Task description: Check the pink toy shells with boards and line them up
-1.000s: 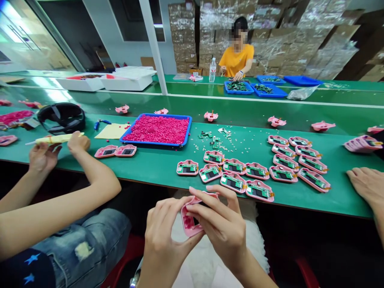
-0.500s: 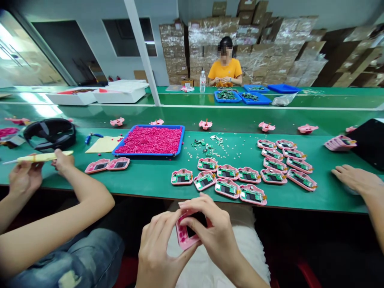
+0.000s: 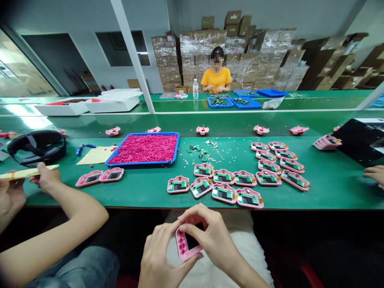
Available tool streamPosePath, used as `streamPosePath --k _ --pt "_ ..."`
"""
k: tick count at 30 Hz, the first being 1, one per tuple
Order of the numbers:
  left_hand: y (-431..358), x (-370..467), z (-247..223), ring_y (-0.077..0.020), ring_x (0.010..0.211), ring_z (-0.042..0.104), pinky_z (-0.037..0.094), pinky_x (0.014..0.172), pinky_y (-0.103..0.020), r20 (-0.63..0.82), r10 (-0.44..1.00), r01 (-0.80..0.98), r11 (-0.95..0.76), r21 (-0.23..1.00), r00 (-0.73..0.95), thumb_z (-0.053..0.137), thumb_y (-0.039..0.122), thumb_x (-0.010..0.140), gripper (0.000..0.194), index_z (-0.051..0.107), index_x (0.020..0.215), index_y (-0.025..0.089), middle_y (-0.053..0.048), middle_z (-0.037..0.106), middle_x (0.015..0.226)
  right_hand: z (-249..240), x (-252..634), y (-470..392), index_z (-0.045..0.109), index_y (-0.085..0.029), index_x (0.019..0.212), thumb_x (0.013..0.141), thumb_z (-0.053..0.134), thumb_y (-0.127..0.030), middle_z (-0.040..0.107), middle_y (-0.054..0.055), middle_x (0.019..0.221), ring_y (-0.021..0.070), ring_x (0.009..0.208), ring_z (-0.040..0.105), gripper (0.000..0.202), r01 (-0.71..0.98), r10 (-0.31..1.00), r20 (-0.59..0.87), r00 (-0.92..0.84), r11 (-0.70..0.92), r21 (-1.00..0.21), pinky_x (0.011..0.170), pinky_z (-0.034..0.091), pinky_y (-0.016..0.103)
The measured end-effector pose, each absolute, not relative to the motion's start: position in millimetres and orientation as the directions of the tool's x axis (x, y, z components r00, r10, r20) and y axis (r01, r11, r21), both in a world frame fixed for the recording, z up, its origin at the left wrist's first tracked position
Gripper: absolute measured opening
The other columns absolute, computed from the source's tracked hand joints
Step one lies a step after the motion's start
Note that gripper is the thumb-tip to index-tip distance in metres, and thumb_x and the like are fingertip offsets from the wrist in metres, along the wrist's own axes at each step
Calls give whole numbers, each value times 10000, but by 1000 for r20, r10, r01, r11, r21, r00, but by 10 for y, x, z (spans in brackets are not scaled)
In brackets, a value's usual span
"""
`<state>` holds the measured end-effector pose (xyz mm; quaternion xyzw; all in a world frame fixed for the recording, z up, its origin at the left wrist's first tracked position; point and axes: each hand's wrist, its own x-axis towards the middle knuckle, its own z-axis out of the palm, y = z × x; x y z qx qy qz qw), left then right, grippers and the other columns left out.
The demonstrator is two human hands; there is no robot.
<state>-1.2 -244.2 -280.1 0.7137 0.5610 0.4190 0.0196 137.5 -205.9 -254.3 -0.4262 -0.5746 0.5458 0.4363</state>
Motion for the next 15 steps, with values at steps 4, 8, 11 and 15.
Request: streamPosePath --k 4,8,11,15 --pt "-2436 -183 -2854 -240 882 655 482 759 -362 497 868 770 -317 554 0 566 686 772 613 596 1198 245 -75 714 985 -2426 1578 -1480 706 -285 1090 915 613 -311 722 22 1142 200 1105 649 200 253 884 194 -425 321 -912 962 518 361" --pt "-2470 -397 -2930 -248 905 667 514 780 -368 463 886 789 -271 551 -18 577 686 763 617 607 1213 266 -76 721 1004 -2403 1884 -433 675 -248 1197 923 503 -73 631 71 1329 237 1277 521 368 737 884 248 -395 467 -489 1091 391 453" --pt "-2528 -504 -3006 -229 874 686 529 733 -334 495 868 800 -318 509 30 604 674 755 611 613 1211 268 -66 737 987 -2496 1995 152 693 -206 1175 882 577 -67 678 103 1243 252 1222 554 344 844 906 131 -401 422 -331 1047 422 393" --pt "-2629 -511 -3055 -244 860 686 533 714 -353 451 890 789 -230 569 -66 616 671 748 605 640 1179 248 -86 736 983 -2711 1943 390 737 -145 1016 750 791 -266 717 153 1102 302 1090 621 298 862 923 124 -363 384 -331 919 487 361"
